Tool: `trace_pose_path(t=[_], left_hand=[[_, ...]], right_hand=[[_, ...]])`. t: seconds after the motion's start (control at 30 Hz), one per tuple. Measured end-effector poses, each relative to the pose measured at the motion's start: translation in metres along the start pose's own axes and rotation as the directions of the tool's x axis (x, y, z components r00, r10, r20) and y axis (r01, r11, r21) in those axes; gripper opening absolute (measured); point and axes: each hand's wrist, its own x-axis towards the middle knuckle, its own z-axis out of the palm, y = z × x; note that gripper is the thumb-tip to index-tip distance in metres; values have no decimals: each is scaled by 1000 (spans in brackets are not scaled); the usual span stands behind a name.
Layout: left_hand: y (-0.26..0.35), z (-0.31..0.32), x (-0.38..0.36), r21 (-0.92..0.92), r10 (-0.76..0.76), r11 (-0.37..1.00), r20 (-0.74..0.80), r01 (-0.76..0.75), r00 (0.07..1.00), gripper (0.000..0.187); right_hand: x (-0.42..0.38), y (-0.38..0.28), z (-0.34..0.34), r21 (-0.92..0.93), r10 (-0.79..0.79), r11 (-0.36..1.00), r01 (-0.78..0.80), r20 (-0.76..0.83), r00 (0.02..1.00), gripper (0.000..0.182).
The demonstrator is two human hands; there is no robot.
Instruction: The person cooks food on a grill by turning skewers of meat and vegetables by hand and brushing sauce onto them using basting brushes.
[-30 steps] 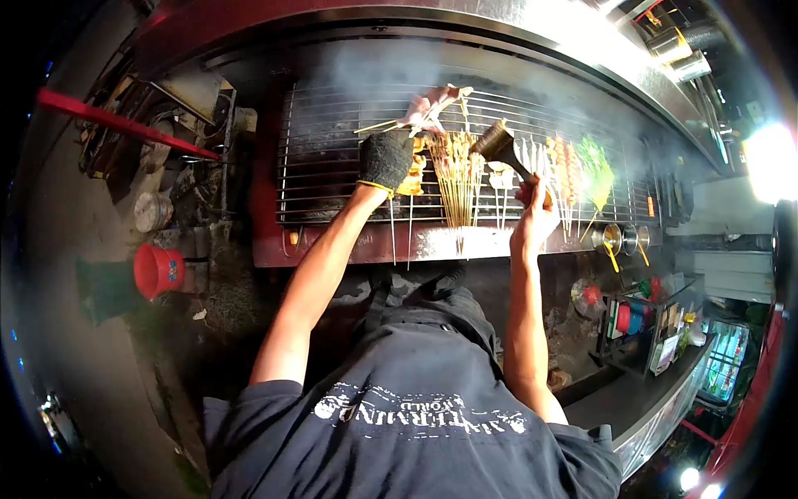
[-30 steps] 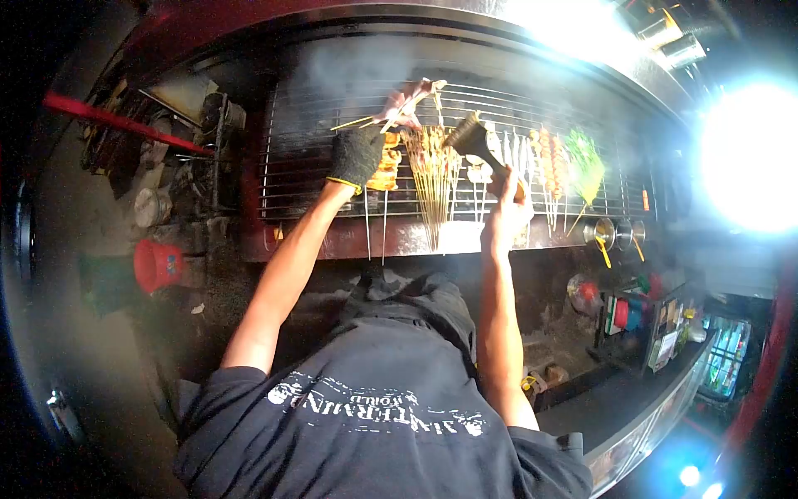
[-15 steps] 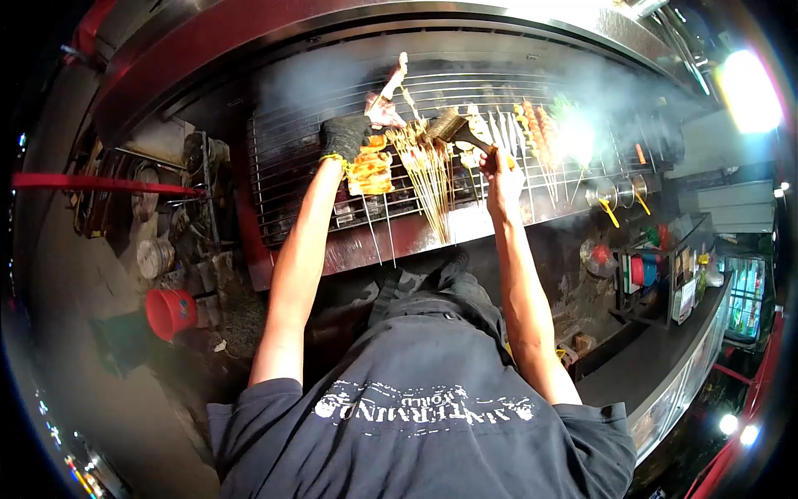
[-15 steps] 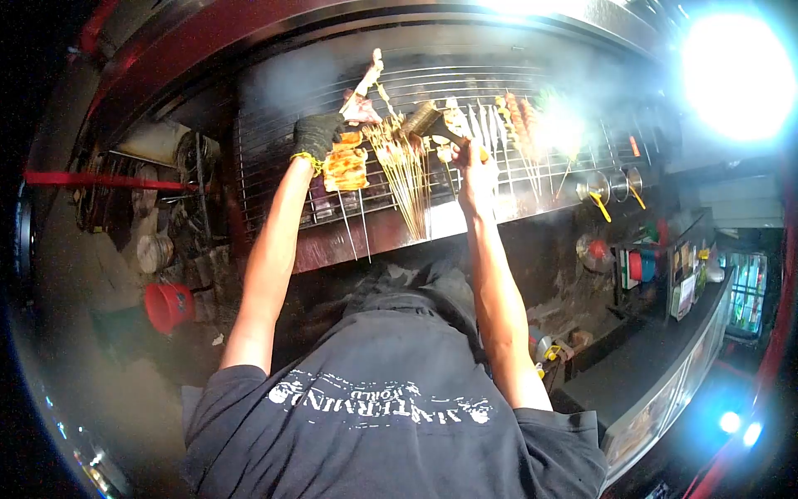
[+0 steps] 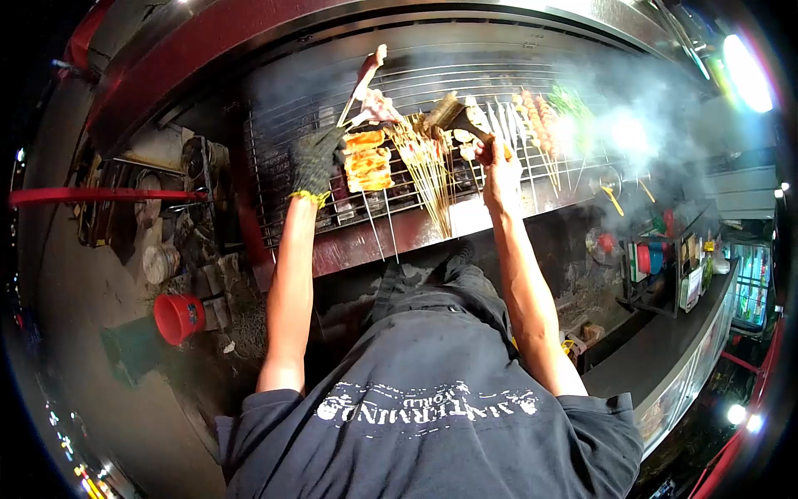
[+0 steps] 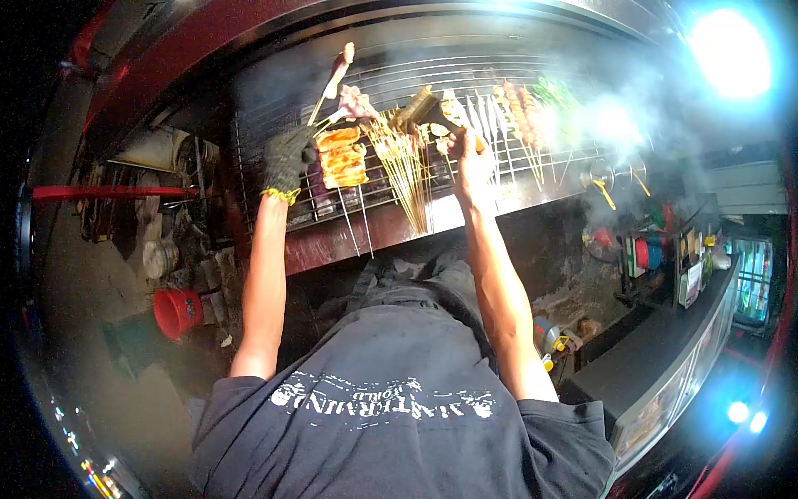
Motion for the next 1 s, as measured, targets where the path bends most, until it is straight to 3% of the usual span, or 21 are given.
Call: trace_pose_path(t=[0.07,0.13,0.17,0.23,0.37,0.43,0.5,0.53,0.57,0.63,0.7,0.73,0.77,0.8,0.83,0.9,0.93,0.97,1.0], left_hand=[[30,-10,-42,57,-121,991,-30,122,992,17],[6,-43,-58,-175,-131,974,80,144,988,19],[-8,-65,-64,-290,-221,921,159,259,962,21],[-43,-100,-82,-610,-196,678,388,410,900,24],[-105,-125,-117,-778,-343,205,511,594,788,23],[-144,-130,-125,-708,-203,391,557,588,805,21],[-149,-121,-136,-695,-358,549,308,465,882,23],[-144,-117,-140,-682,-373,581,262,445,890,26],[-141,-114,-141,-655,-393,607,245,450,887,27],[-120,-103,-149,-360,-442,841,-26,404,896,30],[-141,-116,-155,-322,-425,865,-62,385,903,32],[-173,-132,-153,159,-225,949,-259,272,939,34],[-150,-121,-156,567,28,808,-309,160,951,36],[-123,-110,-160,862,279,475,-338,176,899,39],[-90,-90,-162,863,277,479,-324,163,904,39],[-51,-59,-160,773,362,634,-303,5,882,36],[-40,-44,-147,764,324,644,-220,-45,920,29],[-49,-28,-129,617,377,759,-161,-206,912,25],[-34,-4,-117,600,456,734,-90,-317,886,25]], right_hand=[[-8,-12,-1,-53,-52,997,52,-2,999,32],[-9,-17,-9,-88,-67,994,66,-9,998,33],[-13,-21,-10,-80,-69,994,68,-12,998,33],[-20,-31,-9,-136,-87,987,80,-41,995,33],[-24,-31,-25,-171,-80,983,68,-67,995,36],[-29,-36,-25,-243,-85,968,70,-56,995,37],[-27,-28,-32,-170,-87,982,82,-21,996,35],[-27,-28,-33,-135,-73,988,70,-24,997,34],[-27,-27,-33,-126,-61,990,58,-26,998,33],[-30,-27,-30,-101,-54,993,53,-6,999,32],[-32,-27,-28,-107,-58,993,56,-14,998,31],[-37,-31,-21,-111,-67,992,64,-27,997,30],[-41,-35,-18,-117,-77,991,72,-43,996,30],[-39,-32,-24,-113,-79,991,75,-34,996,30],[-39,-34,-25,-111,-79,991,72,-61,995,30],[-36,-32,-33,-107,-88,991,77,-100,991,30],[-37,-34,-31,-84,-96,993,86,-123,988,30],[-37,-36,-33,-74,-107,992,99,-114,988,31],[-37,-36,-37,-73,-113,992,105,-116,987,31]])
